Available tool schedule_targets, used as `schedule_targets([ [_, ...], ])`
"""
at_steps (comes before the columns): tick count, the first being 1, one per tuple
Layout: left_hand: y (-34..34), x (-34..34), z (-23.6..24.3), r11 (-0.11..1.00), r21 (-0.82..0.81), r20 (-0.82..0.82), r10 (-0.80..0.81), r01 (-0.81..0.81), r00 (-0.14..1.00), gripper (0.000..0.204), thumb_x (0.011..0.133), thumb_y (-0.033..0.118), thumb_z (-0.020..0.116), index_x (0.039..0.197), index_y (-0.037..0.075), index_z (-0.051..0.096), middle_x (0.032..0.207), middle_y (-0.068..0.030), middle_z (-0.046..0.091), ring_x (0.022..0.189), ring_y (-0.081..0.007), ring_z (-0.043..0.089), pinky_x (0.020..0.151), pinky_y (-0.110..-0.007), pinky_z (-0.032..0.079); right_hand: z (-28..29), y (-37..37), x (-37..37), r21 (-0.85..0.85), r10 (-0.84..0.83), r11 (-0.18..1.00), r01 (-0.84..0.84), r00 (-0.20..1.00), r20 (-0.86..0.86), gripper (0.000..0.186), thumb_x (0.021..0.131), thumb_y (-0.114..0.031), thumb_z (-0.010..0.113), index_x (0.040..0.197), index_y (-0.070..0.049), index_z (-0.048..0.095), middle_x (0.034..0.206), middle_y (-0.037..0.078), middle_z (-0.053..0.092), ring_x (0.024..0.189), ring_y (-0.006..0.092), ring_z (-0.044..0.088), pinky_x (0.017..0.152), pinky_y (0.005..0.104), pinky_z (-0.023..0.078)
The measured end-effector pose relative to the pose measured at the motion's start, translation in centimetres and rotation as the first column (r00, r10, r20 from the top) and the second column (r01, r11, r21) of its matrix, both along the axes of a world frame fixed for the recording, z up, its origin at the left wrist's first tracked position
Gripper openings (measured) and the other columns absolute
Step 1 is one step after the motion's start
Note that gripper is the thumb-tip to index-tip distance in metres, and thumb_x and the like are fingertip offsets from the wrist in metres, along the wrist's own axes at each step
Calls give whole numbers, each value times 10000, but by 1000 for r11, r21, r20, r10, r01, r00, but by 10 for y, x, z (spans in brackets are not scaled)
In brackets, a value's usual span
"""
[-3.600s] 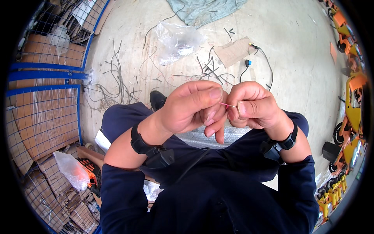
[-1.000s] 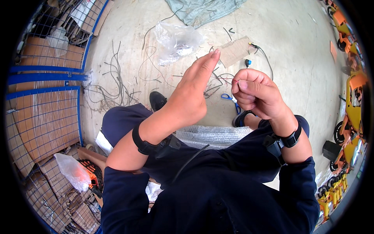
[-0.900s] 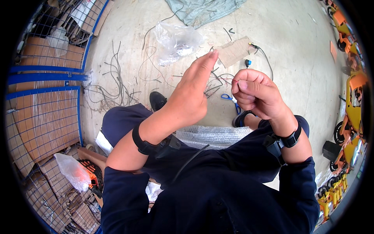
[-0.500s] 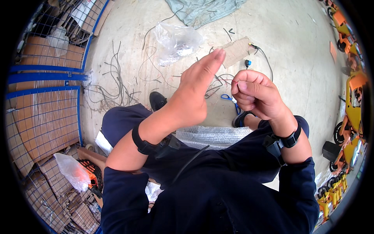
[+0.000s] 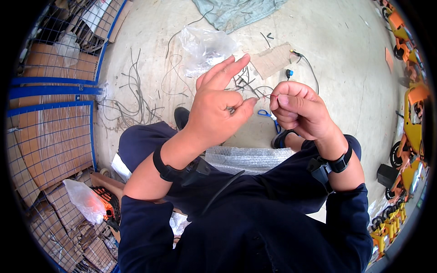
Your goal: The person manipulates a small connector and multiple wires by hand, then uses blue scissors to strip insulation from the ends of the wires.
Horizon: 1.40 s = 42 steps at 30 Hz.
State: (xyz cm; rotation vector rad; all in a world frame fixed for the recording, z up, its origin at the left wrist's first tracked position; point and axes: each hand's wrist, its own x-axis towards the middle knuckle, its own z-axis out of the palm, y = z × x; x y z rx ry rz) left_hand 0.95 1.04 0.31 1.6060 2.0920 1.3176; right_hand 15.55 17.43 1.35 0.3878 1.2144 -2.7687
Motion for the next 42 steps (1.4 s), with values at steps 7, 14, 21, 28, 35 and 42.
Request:
schedule_targets([
  [7,2,-1,0,992,116,-35,51,-46,998,312,694,32,685,490,42,448,901,-71,667,924,-266,604,902,-378,363,0,0,0,-2,-5,1000,5,1000,-3,176,948,-131,528,956,22,615,590,-64,381,496,28,281,443,199,210],
  [14,-2,0,0,995,98,217,-40,19,975,292,774,146,728,616,49,502,656,-44,508,554,-196,501,551,-266,415,6,-2,-1,162,-32,986,24,998,45,166,932,-147,559,944,1,633,620,-57,465,515,26,330,465,200,262],
  [21,-1,9,0,983,67,46,-176,173,983,328,816,321,710,794,48,530,698,-57,516,549,-159,506,465,-275,394,-1,-19,2,681,-76,717,146,988,-131,80,905,-74,590,914,-5,630,689,-51,555,606,20,426,523,205,351],
  [28,0,3,2,962,-23,-138,-274,273,952,194,862,190,626,760,50,537,670,-97,494,534,-267,497,455,-321,391,16,-15,2,818,100,570,-76,995,22,67,902,-59,589,894,-5,628,675,-26,555,600,50,426,527,227,369],
  [35,-9,1,12,848,-45,740,-327,527,588,270,969,218,489,783,32,548,620,-25,508,495,-132,521,464,-284,411,27,-13,4,528,191,829,-185,981,43,81,919,-40,558,902,7,622,722,-18,577,606,58,462,532,233,383],
  [42,-11,13,18,887,219,966,-254,406,34,358,1002,260,412,808,-20,521,617,-56,513,494,-140,541,456,-245,434,18,-12,6,152,201,971,-187,976,-87,127,952,-103,531,930,-16,621,744,-17,577,538,27,354,470,209,282],
])
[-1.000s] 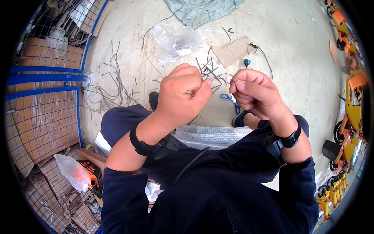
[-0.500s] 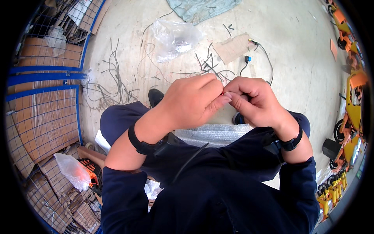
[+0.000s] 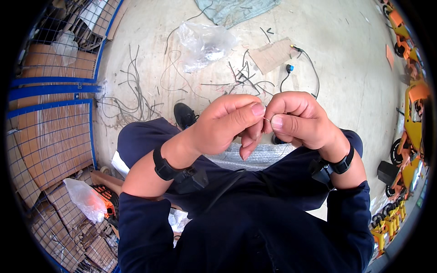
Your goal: The person manipulates a small connector and multiple wires by hand, then uses blue scissors to strip insulation from the ends of the wires.
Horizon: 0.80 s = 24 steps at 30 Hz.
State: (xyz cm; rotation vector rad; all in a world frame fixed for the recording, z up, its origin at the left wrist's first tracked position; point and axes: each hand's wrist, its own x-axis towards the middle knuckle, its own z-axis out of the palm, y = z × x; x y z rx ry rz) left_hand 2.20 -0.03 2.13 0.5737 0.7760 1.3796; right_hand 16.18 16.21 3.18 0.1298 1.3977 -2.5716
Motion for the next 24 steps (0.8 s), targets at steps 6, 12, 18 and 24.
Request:
schedule_targets([
  [6,0,3,-1,999,46,192,-8,-1,981,374,1006,262,377,750,5,468,596,-86,488,494,-205,572,454,-275,449,-10,-3,-2,-172,-24,985,13,998,-62,132,950,-125,542,941,-15,615,747,-9,572,510,44,338,448,215,264],
  [12,2,7,0,997,68,358,6,-32,934,380,1008,257,360,730,13,448,583,-100,478,490,-232,573,465,-305,473,-13,-3,-3,-232,-32,973,9,995,-94,141,949,-132,545,947,-5,607,747,9,568,508,61,346,455,220,264],
  [18,4,9,-3,994,17,287,103,-112,953,389,999,293,353,725,30,436,622,-110,490,417,-215,521,415,-349,489,-19,-1,-8,-278,-25,961,-1,996,-89,131,949,-122,536,958,-7,598,760,12,571,517,66,358,474,224,284],
  [24,4,1,-7,940,72,-445,330,-334,833,366,992,312,407,842,3,535,734,-68,547,593,-150,533,563,-246,448,-13,-6,-12,166,-156,973,162,986,-51,100,935,-89,542,955,-13,603,812,16,601,658,63,485,582,211,399],
])
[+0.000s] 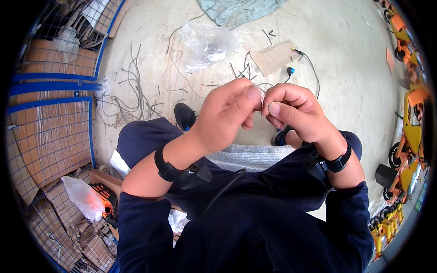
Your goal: The person manipulates a small connector and multiple wires by hand, then uses blue scissors to strip insulation from the ends of the wires.
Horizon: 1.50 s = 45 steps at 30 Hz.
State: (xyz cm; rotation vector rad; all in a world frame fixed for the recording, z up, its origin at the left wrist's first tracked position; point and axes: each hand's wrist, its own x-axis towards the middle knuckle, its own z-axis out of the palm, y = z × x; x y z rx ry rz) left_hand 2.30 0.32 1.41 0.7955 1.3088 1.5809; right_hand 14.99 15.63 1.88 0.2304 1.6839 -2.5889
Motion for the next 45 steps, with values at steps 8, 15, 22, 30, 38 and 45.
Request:
schedule_targets([
  [8,5,2,-14,992,94,-731,123,-79,671,146,901,87,554,776,13,534,643,-73,509,524,-178,479,479,-300,371,-3,5,0,263,85,960,-96,995,54,65,909,-44,563,926,0,607,820,8,600,726,50,518,632,210,423],
  [15,7,-3,-12,987,137,-825,160,-82,543,126,873,64,578,764,16,536,646,-99,507,511,-242,473,470,-327,371,2,3,-5,369,63,923,-108,989,132,98,947,-86,550,969,-5,601,722,-55,524,641,22,415,573,198,360],
  [22,4,0,-10,989,106,-687,145,-99,713,155,928,94,526,790,24,523,639,-56,514,525,-183,494,495,-290,407,-2,4,-3,277,82,957,-86,996,24,98,951,-86,540,963,-15,607,776,-43,556,628,20,404,556,192,340],
  [30,1,9,-6,992,128,354,-33,-14,935,264,1007,218,427,864,7,496,765,-68,540,635,-142,537,591,-303,502,-6,0,-2,-82,106,990,-112,992,-68,130,966,-108,509,993,-31,611,870,64,657,758,102,584,602,214,394],
  [38,4,11,-7,992,128,546,-57,-16,836,258,1004,224,434,856,23,494,768,-62,538,652,-140,520,608,-298,503,-18,4,-3,-191,106,972,-135,983,-152,136,958,-123,528,985,-18,610,844,76,653,750,129,607,623,223,427],
  [45,4,2,-15,978,194,-482,163,-76,861,171,954,125,513,818,21,523,696,-44,511,610,-142,478,567,-270,410,0,1,-2,213,32,976,-32,999,4,129,944,-124,567,961,-7,619,851,31,644,749,72,555,681,227,447],
])
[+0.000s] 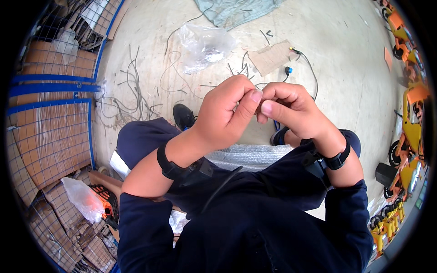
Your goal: The person manipulates a small connector and multiple wires by hand, then uses blue scissors to strip insulation from the ends of the wires.
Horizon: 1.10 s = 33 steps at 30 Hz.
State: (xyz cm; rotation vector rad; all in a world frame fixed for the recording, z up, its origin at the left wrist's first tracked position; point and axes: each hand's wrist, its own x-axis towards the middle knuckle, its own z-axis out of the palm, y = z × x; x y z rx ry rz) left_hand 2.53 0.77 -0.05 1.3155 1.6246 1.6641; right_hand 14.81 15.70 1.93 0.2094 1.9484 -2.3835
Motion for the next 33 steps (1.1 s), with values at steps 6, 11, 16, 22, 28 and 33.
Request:
schedule_targets([
  [6,3,-2,-2,998,47,-45,44,-42,998,164,915,129,566,796,22,530,697,-67,506,600,-166,486,544,-280,396,8,-4,1,149,-75,986,80,996,-37,122,950,-105,548,970,0,607,822,-8,613,748,39,508,675,208,428],
  [11,4,-7,10,1000,22,-211,-7,12,978,164,899,132,574,800,15,518,725,-79,510,609,-168,494,563,-273,415,7,-2,5,309,-92,944,114,992,-85,106,944,-79,529,970,-5,600,758,-7,595,686,47,477,606,229,412],
  [16,2,-12,9,999,-37,-493,-40,25,869,146,874,93,575,778,0,518,701,-99,501,571,-226,489,524,-294,404,25,-2,5,527,18,850,-24,1000,17,107,938,-70,524,938,-4,608,713,7,578,642,67,467,581,235,404],
  [22,-1,-12,17,990,-66,-247,-138,125,959,184,935,104,499,783,1,516,666,-72,507,512,-207,493,496,-300,420,30,-4,7,250,32,967,-40,999,35,123,946,-56,498,936,-2,608,801,40,625,623,101,511,538,258,413],
  [28,-10,7,22,957,70,670,-255,282,698,303,1005,213,383,804,7,477,681,-78,514,544,-178,549,512,-315,505,11,-7,6,-443,109,887,-129,992,-71,166,970,-95,475,994,32,580,881,137,657,655,104,570,471,211,355],
  [33,-7,8,28,938,154,888,-269,310,372,331,1002,231,383,744,27,420,662,-93,486,548,-197,565,523,-360,543,0,-6,6,-616,157,761,-203,979,-129,197,976,-141,480,974,30,579,893,180,668,622,105,561,446,204,316],
])
